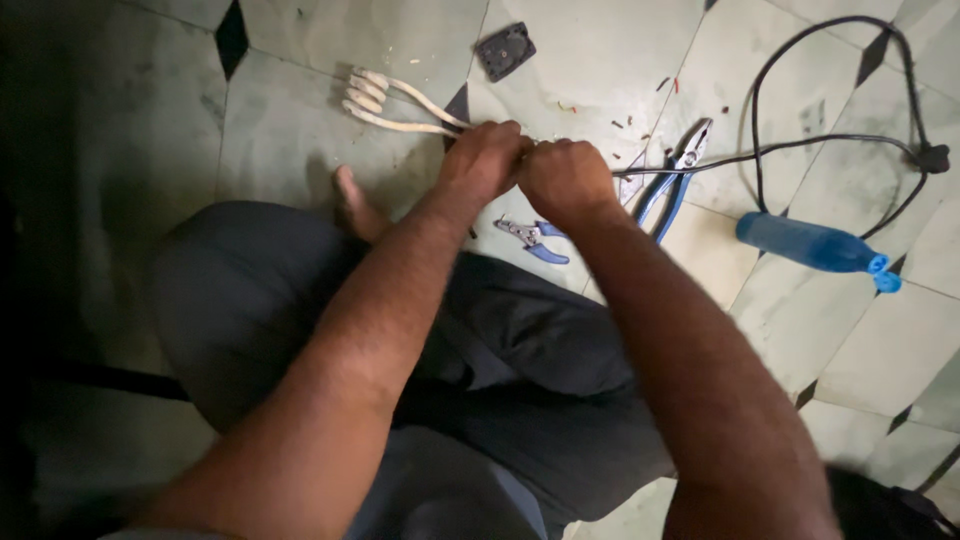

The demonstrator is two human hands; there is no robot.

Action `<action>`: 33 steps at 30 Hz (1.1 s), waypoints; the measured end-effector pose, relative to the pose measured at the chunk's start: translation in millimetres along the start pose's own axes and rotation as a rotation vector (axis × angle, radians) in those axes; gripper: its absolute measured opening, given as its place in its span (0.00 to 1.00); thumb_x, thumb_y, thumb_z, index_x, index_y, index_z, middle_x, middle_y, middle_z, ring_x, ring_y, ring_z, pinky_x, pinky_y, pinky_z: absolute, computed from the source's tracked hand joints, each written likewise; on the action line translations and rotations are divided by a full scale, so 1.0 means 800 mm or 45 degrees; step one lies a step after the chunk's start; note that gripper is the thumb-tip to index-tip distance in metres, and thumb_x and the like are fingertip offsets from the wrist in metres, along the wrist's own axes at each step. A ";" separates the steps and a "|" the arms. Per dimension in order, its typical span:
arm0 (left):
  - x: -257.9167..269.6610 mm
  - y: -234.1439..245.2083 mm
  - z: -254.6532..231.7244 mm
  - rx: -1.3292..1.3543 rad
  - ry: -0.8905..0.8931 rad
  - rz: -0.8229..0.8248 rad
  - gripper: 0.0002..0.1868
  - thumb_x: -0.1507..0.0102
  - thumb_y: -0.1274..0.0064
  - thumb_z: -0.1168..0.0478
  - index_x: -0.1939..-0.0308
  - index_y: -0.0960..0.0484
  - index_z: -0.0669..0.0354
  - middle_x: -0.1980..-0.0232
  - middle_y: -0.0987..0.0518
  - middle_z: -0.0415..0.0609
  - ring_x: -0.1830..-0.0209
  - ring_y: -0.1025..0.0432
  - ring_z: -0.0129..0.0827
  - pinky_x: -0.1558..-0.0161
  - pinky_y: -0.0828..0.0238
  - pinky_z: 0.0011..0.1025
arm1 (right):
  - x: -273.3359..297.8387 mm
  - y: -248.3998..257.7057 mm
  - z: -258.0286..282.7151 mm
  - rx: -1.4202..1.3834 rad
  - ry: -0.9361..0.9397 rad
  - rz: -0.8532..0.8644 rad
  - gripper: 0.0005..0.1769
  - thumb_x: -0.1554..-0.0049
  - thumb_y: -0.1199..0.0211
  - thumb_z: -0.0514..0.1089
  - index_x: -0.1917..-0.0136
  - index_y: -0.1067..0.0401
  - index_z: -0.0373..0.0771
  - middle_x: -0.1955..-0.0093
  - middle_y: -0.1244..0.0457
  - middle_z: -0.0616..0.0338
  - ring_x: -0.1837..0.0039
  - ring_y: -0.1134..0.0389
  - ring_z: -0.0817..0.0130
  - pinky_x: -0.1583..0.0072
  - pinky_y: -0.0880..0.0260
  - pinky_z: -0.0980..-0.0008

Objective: The person sits on the floor and repairs a white electrical cord by stripping wires and connecting them to a black junction box. They use pliers and a screwdriver to secure the connections.

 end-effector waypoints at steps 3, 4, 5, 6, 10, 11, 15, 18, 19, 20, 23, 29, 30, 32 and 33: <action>-0.001 0.003 0.001 0.020 -0.022 0.050 0.08 0.39 0.47 0.62 0.59 0.14 0.50 0.56 0.20 0.51 0.52 0.25 0.47 0.48 0.27 0.45 | 0.001 0.009 0.002 -0.016 0.016 -0.020 0.13 0.41 0.44 0.40 0.48 0.24 0.33 0.49 0.30 0.45 0.50 0.25 0.53 0.52 0.24 0.57; -0.001 0.005 -0.001 0.019 0.002 0.044 0.07 0.38 0.48 0.61 0.59 0.14 0.50 0.55 0.20 0.50 0.51 0.25 0.47 0.48 0.28 0.45 | -0.001 0.010 0.002 -0.078 -0.027 -0.077 0.13 0.43 0.43 0.40 0.48 0.24 0.32 0.50 0.30 0.45 0.51 0.25 0.52 0.53 0.24 0.56; 0.002 0.008 -0.004 0.020 0.025 0.041 0.07 0.36 0.48 0.61 0.60 0.14 0.50 0.55 0.20 0.49 0.50 0.25 0.47 0.47 0.28 0.45 | -0.003 0.008 0.002 -0.155 -0.128 -0.048 0.12 0.43 0.43 0.40 0.49 0.23 0.34 0.50 0.30 0.44 0.49 0.25 0.51 0.51 0.24 0.55; 0.005 0.010 -0.008 0.020 0.049 0.038 0.08 0.34 0.49 0.60 0.60 0.13 0.50 0.54 0.20 0.49 0.50 0.25 0.48 0.46 0.28 0.46 | -0.007 0.003 0.003 -0.231 -0.229 -0.018 0.11 0.42 0.43 0.40 0.50 0.22 0.35 0.50 0.29 0.44 0.48 0.25 0.50 0.49 0.24 0.54; 0.002 0.016 -0.015 -0.036 0.056 0.123 0.08 0.38 0.48 0.60 0.60 0.13 0.49 0.54 0.20 0.50 0.51 0.25 0.48 0.49 0.28 0.47 | -0.030 -0.021 -0.024 -0.904 -0.852 -0.072 0.24 0.47 0.30 0.56 0.52 0.23 0.31 0.49 0.31 0.38 0.44 0.28 0.46 0.44 0.27 0.57; 0.002 0.016 -0.014 -0.054 0.041 0.134 0.09 0.37 0.49 0.61 0.59 0.13 0.49 0.54 0.20 0.50 0.51 0.25 0.49 0.49 0.28 0.47 | -0.037 -0.028 -0.029 -0.932 -0.864 -0.053 0.23 0.47 0.32 0.55 0.52 0.23 0.31 0.49 0.30 0.39 0.44 0.28 0.47 0.43 0.27 0.57; -0.001 0.014 -0.010 0.048 0.269 0.106 0.09 0.33 0.47 0.56 0.58 0.16 0.55 0.55 0.19 0.54 0.51 0.25 0.53 0.48 0.29 0.48 | -0.050 -0.049 -0.028 -0.916 -0.790 -0.102 0.21 0.42 0.36 0.53 0.53 0.23 0.31 0.49 0.30 0.37 0.44 0.28 0.45 0.42 0.27 0.55; 0.001 0.016 -0.010 0.075 0.038 0.064 0.07 0.38 0.46 0.59 0.59 0.14 0.50 0.55 0.19 0.53 0.51 0.24 0.52 0.48 0.29 0.48 | -0.043 -0.043 -0.019 -0.704 -0.615 -0.155 0.20 0.44 0.35 0.50 0.50 0.26 0.29 0.51 0.31 0.36 0.46 0.27 0.45 0.46 0.27 0.56; 0.000 0.014 -0.008 0.065 0.132 0.093 0.07 0.36 0.46 0.57 0.59 0.16 0.52 0.55 0.19 0.54 0.51 0.24 0.52 0.48 0.28 0.47 | -0.035 -0.040 -0.015 -0.614 -0.550 -0.153 0.21 0.46 0.35 0.48 0.48 0.28 0.28 0.51 0.31 0.36 0.48 0.27 0.45 0.48 0.26 0.57; -0.002 0.012 -0.005 0.055 0.226 0.123 0.08 0.33 0.45 0.55 0.59 0.17 0.54 0.55 0.19 0.55 0.50 0.25 0.53 0.47 0.28 0.47 | -0.027 -0.034 -0.010 -0.426 -0.401 -0.176 0.16 0.45 0.37 0.45 0.49 0.26 0.30 0.51 0.30 0.39 0.47 0.27 0.48 0.48 0.25 0.58; 0.004 0.010 -0.002 0.014 0.063 0.074 0.06 0.38 0.45 0.58 0.61 0.16 0.53 0.56 0.19 0.53 0.50 0.24 0.51 0.48 0.28 0.46 | -0.001 -0.017 0.005 -0.023 -0.024 -0.152 0.10 0.41 0.43 0.39 0.50 0.24 0.34 0.49 0.29 0.46 0.47 0.25 0.53 0.49 0.24 0.59; 0.000 0.006 -0.003 -0.029 -0.013 0.037 0.07 0.40 0.46 0.61 0.61 0.14 0.50 0.56 0.20 0.49 0.52 0.24 0.49 0.49 0.27 0.46 | 0.006 0.010 0.012 -0.167 -0.121 0.012 0.13 0.38 0.46 0.41 0.47 0.25 0.33 0.47 0.30 0.44 0.50 0.24 0.52 0.51 0.23 0.56; 0.003 0.007 -0.004 -0.042 -0.028 0.018 0.06 0.38 0.46 0.61 0.61 0.14 0.50 0.55 0.19 0.49 0.51 0.24 0.49 0.48 0.27 0.46 | 0.004 0.007 0.011 -0.252 -0.211 0.064 0.13 0.37 0.47 0.42 0.47 0.25 0.33 0.47 0.30 0.43 0.50 0.24 0.51 0.51 0.23 0.56; 0.002 0.008 -0.006 -0.012 0.016 0.038 0.07 0.36 0.47 0.59 0.60 0.13 0.49 0.56 0.19 0.50 0.52 0.24 0.50 0.48 0.27 0.47 | -0.007 0.000 0.003 -0.416 -0.401 0.059 0.13 0.39 0.46 0.43 0.48 0.24 0.34 0.47 0.30 0.42 0.49 0.25 0.50 0.49 0.24 0.55; 0.000 0.009 -0.006 0.002 0.038 0.049 0.08 0.35 0.48 0.58 0.60 0.12 0.48 0.56 0.19 0.50 0.52 0.24 0.50 0.48 0.27 0.47 | -0.015 -0.007 -0.001 -0.500 -0.498 0.008 0.13 0.43 0.42 0.43 0.49 0.23 0.36 0.48 0.30 0.42 0.48 0.26 0.48 0.49 0.25 0.54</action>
Point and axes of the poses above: each hand's wrist, its own x-axis away from the middle knuckle, its own y-axis out of the back of the hand, z = x × y, the point moved 2 cm from there along -x, towards the middle knuckle
